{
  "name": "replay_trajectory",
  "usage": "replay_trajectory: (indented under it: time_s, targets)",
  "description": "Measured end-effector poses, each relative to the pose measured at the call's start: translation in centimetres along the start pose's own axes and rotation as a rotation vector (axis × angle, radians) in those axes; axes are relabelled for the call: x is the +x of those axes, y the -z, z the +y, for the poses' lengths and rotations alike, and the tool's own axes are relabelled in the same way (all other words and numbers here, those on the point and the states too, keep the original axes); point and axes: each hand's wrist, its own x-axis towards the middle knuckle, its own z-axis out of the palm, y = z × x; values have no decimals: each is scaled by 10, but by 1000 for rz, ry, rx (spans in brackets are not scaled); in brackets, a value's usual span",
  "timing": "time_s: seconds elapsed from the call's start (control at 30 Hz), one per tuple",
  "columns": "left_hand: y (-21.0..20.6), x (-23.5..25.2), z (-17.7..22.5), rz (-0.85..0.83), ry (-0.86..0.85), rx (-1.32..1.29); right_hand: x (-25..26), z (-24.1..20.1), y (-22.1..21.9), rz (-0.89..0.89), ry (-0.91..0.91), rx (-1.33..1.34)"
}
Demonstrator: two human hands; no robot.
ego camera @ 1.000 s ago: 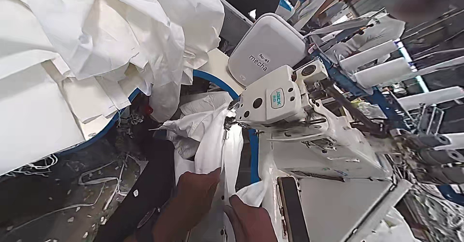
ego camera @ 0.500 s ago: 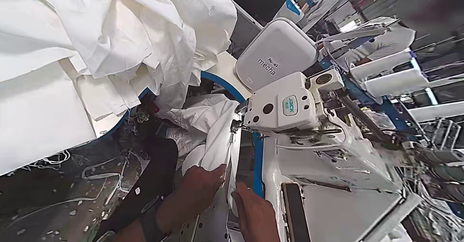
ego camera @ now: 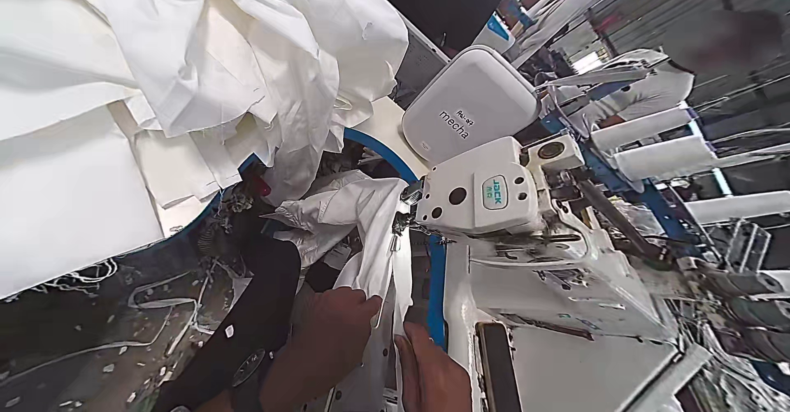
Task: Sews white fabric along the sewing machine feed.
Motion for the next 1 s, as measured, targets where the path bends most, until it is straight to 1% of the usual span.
replay_trajectory:
  time_s: [0.07, 0.2, 0.33, 0.4, 0.43, 0.47, 0.57, 0.6, 0.7, 0.83, 1.0]
  targets:
    - [-4, -2, 0, 61, -41, 63, -2, -1, -4, 60, -27, 60]
    - [-8, -1, 2, 102, -62, 93, -6, 0, -8, 126, -78, 236]
    - [-13, -1, 3, 109, -36, 74, -7, 1, -7, 158, -187, 554]
    - [-13, 2, 5, 123, -36, 45, -7, 1, -10, 173, -200, 670]
    - [-13, 4, 5, 124, -38, 30, -6, 0, -12, 202, -173, 654]
    - [-15, 4, 4, 132, -43, 19, -4, -1, -16, 250, -119, 579]
    - [-26, 7, -2, 199, -59, -8, 6, 1, -31, 458, 54, 217]
    - [-30, 9, -5, 217, -57, -28, 9, 2, -37, 519, 88, 144]
    - [-36, 15, -6, 223, -11, -114, 22, 6, -50, 567, 128, 116]
    - [-41, 22, -7, 236, 91, -215, 35, 12, -65, 613, 160, 163]
    - [-50, 40, -18, 277, 55, -157, 46, 15, -76, 639, 116, 132]
